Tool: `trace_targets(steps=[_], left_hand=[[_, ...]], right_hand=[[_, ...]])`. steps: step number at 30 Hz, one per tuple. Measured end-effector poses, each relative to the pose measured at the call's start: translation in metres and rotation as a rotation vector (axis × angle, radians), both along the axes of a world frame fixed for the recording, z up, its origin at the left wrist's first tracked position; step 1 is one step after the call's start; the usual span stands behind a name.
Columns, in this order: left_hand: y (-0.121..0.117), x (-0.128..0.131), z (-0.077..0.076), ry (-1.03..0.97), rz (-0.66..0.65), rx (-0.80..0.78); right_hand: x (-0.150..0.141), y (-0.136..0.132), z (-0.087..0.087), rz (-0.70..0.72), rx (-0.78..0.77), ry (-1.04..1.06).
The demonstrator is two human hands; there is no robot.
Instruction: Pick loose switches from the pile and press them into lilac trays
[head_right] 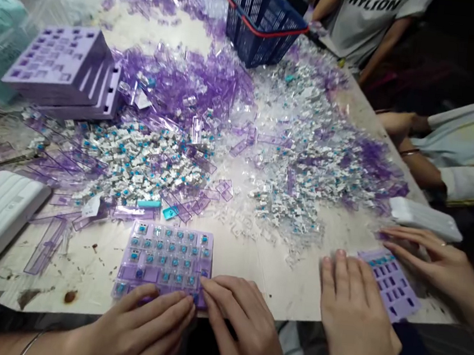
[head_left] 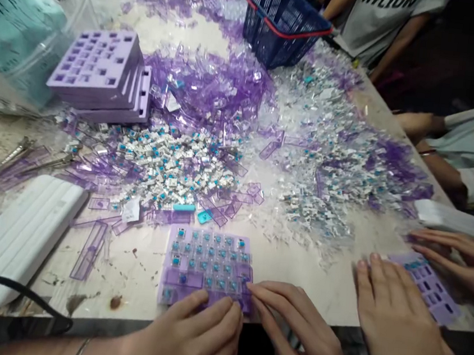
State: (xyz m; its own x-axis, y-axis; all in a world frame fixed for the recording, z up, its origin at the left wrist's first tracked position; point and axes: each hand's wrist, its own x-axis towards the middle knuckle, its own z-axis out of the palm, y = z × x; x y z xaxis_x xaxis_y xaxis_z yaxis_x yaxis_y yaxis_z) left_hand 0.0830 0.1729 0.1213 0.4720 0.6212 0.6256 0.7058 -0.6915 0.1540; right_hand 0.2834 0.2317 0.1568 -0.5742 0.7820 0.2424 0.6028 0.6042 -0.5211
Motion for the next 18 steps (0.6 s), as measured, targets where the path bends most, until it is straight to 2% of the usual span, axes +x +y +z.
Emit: trace_targets(steps=[5,10,13,18], left_hand=[[0.006,-0.006,-0.013,0.042,0.029,0.116],[0.008,-0.006,-0.022,0.03,0.012,0.199],[0.009,-0.004,-0.026,0.009,0.004,0.221],[0.009,-0.004,-0.029,-0.048,0.031,0.253]], right_hand=[[-0.042,0.027,0.025,0.191,0.086,-0.035],[-0.095,0.058,0.044,0.385,0.001,-0.211],[-0.138,0.075,0.043,0.477,0.006,-0.263],[-0.202,0.098,0.022,0.468,0.111,-0.21]])
